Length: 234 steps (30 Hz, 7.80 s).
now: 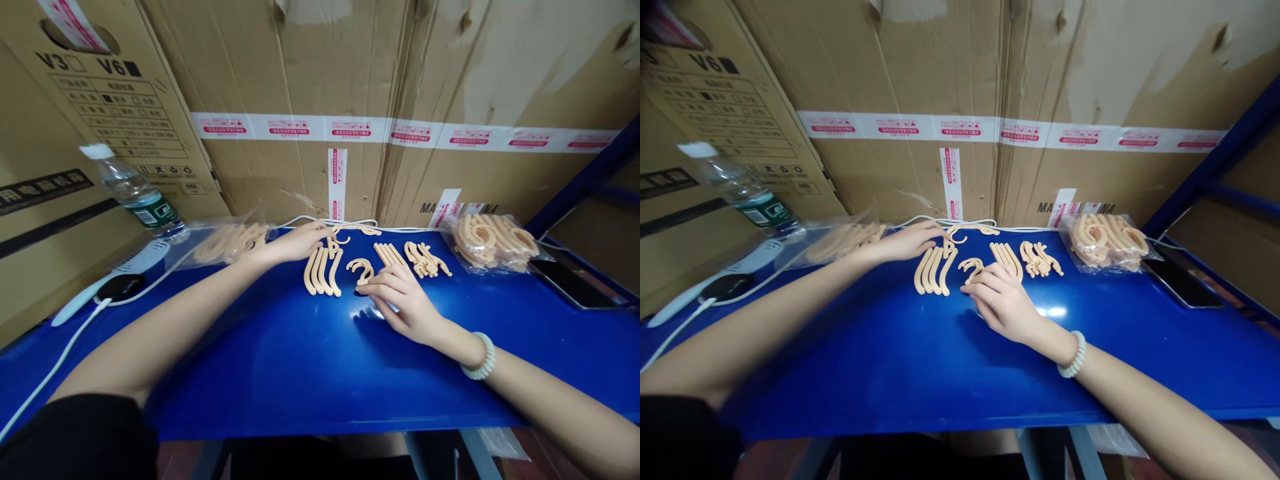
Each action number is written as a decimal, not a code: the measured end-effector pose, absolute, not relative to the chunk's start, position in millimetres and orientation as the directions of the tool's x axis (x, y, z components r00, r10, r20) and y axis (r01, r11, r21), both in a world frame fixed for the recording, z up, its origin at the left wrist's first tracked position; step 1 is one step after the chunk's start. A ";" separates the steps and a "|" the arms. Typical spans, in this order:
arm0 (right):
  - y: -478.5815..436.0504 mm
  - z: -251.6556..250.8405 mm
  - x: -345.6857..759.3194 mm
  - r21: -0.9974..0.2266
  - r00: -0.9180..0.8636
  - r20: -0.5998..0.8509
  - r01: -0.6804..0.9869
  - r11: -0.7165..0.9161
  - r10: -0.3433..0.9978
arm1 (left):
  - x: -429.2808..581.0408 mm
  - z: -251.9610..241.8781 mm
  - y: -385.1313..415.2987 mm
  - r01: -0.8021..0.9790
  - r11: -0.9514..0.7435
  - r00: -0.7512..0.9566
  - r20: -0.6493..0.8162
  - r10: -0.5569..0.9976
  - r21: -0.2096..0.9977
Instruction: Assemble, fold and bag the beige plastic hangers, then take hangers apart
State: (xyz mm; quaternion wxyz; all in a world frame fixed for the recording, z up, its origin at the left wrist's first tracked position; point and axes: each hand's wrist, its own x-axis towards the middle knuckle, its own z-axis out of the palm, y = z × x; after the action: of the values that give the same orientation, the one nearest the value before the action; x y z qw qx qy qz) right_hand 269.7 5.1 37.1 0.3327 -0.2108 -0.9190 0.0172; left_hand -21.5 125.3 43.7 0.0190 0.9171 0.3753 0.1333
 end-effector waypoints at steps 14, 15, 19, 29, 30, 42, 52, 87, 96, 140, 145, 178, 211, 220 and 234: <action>10.7 37.5 278.2 -0.214 -0.595 0.670 0.418 0.883 0.444 | 10.2 56.0 185.9 0.549 -0.825 0.835 0.038 0.549 -0.130; 11.0 37.9 278.6 -0.215 -0.587 0.678 0.417 0.883 0.443 | 11.4 56.7 186.1 0.538 -0.831 0.841 0.026 0.540 -0.141; 11.5 41.3 279.6 -0.233 -0.553 0.698 0.425 0.875 0.455 | 15.0 59.4 186.8 0.511 -0.845 0.856 0.001 0.517 -0.156; 15.0 46.5 288.1 -0.391 -0.406 0.710 0.453 0.801 0.576 | 22.8 71.2 188.2 0.591 -0.806 0.789 0.186 0.585 0.025; 15.3 46.2 289.2 -0.435 -0.372 0.696 0.461 0.773 0.614 | 23.3 73.6 187.3 0.608 -0.792 0.766 0.223 0.603 0.055; 11.6 48.7 283.4 -0.937 -0.222 0.290 0.134 0.324 0.931 | 25.4 124.2 134.3 0.391 -0.638 0.207 0.612 0.763 0.664; -11.3 57.6 268.1 -0.976 -0.231 0.107 -0.210 0.058 0.967 | 65.8 79.8 4.4 0.350 -0.538 0.401 0.396 0.826 0.767; 7.7 69.9 290.3 -0.868 -0.084 -0.135 -0.471 -0.158 0.987 | -15.9 -7.4 28.9 0.654 -0.751 0.629 0.483 0.608 0.094; 15.2 70.4 298.0 -0.861 -0.042 -0.160 -0.483 -0.160 0.986 | -3.2 11.4 75.0 0.759 -0.647 0.575 0.384 0.722 0.078; -5.4 48.6 277.6 -0.989 -0.451 0.062 0.091 0.115 0.890 | 58.4 20.3 -17.8 0.055 -0.136 0.318 0.111 0.941 0.989; -4.3 47.5 277.0 -0.986 -0.374 0.052 0.129 0.108 0.926 | 58.4 14.3 -15.8 0.054 -0.165 0.252 0.147 0.957 0.985; 18.6 49.2 291.8 -0.996 -0.280 -0.027 -0.076 -0.050 0.960 | 51.0 7.2 -13.6 -0.033 -0.279 0.043 0.280 0.959 0.960; 2.0 35.4 283.9 -0.855 -0.460 0.407 0.111 0.506 0.789 | 61.4 4.8 -8.0 0.003 -0.109 0.531 0.091 0.843 0.994; 4.0 31.6 285.3 -0.784 -0.527 0.436 0.175 0.595 0.729 | 57.0 12.6 -8.4 0.236 -0.309 0.595 0.114 0.796 0.921; -0.4 33.4 289.3 -0.451 -0.613 0.605 0.262 0.853 0.508 | 57.1 21.0 -3.2 0.374 -0.629 0.682 0.258 0.684 0.681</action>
State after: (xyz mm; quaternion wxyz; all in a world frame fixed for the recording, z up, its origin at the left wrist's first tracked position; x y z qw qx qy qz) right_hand 289.3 -0.4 33.4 0.3821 -0.2181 -0.8835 0.1608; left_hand 57.1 -3.2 21.0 0.3033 0.8655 0.3057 0.2560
